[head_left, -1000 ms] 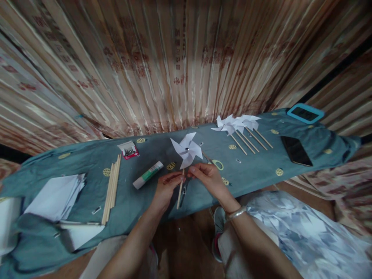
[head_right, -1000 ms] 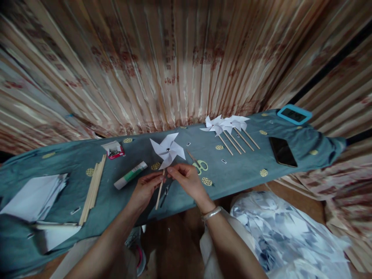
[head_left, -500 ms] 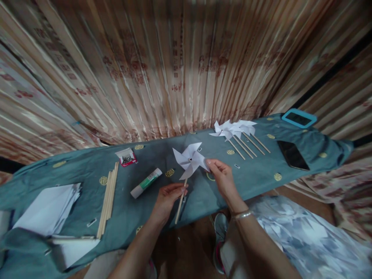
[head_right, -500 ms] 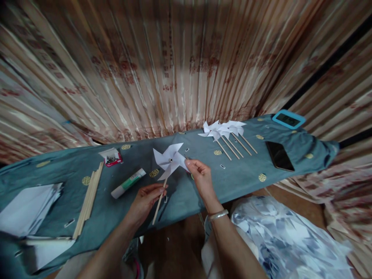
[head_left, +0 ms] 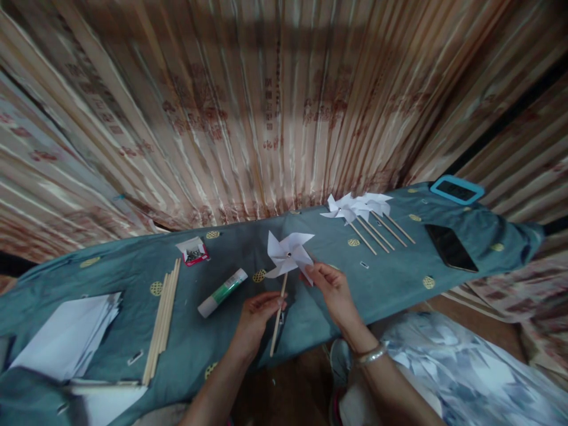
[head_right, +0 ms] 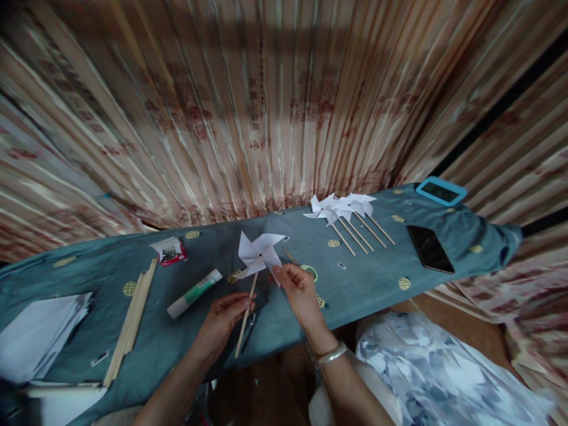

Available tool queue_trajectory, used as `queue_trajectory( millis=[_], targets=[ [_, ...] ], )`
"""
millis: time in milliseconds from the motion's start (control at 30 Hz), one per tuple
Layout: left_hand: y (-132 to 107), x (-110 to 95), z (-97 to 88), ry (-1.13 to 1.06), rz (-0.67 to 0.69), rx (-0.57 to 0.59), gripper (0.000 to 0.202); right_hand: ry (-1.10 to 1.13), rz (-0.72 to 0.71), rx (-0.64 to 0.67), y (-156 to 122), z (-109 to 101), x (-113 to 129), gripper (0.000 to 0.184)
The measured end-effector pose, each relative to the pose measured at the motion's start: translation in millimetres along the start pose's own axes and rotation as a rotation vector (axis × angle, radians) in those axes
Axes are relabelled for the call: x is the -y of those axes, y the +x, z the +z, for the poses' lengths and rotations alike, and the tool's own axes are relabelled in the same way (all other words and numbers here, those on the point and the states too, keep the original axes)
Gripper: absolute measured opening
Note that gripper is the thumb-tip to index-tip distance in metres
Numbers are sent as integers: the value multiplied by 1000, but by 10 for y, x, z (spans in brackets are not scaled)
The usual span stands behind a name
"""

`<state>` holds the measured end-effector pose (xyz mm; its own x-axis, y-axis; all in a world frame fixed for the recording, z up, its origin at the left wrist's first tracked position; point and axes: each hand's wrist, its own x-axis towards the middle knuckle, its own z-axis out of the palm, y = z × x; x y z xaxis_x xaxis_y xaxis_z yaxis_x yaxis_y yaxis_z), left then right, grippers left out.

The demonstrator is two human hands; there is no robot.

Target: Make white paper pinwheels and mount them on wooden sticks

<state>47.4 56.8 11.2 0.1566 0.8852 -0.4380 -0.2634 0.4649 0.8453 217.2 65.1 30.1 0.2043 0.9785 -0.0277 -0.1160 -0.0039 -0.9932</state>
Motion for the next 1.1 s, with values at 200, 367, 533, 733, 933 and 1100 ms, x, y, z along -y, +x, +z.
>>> queue_trajectory(
  millis=[200,367,533,733,933,1100],
  targets=[
    [11,30,-16,5,24,-10,35,-23,-4,53,-41,51,-29,44],
    [9,34,-18,15,23,-2,36,-39,25,86,-77,97,-54,41],
    [-6,23,-10,6,34,12,36,-68,17,107,-100,140,-121,40],
    [-15,24,-6,-23,11,14,38,-60,0,152,-132,201,-182,37],
    [-14,20,-20,-9,30,23,37,-87,-1,151,-137,184,-136,41],
    [-20,-10,-28,-32,36,-2,36,-138,-25,110,-121,122,-97,46]
  ],
)
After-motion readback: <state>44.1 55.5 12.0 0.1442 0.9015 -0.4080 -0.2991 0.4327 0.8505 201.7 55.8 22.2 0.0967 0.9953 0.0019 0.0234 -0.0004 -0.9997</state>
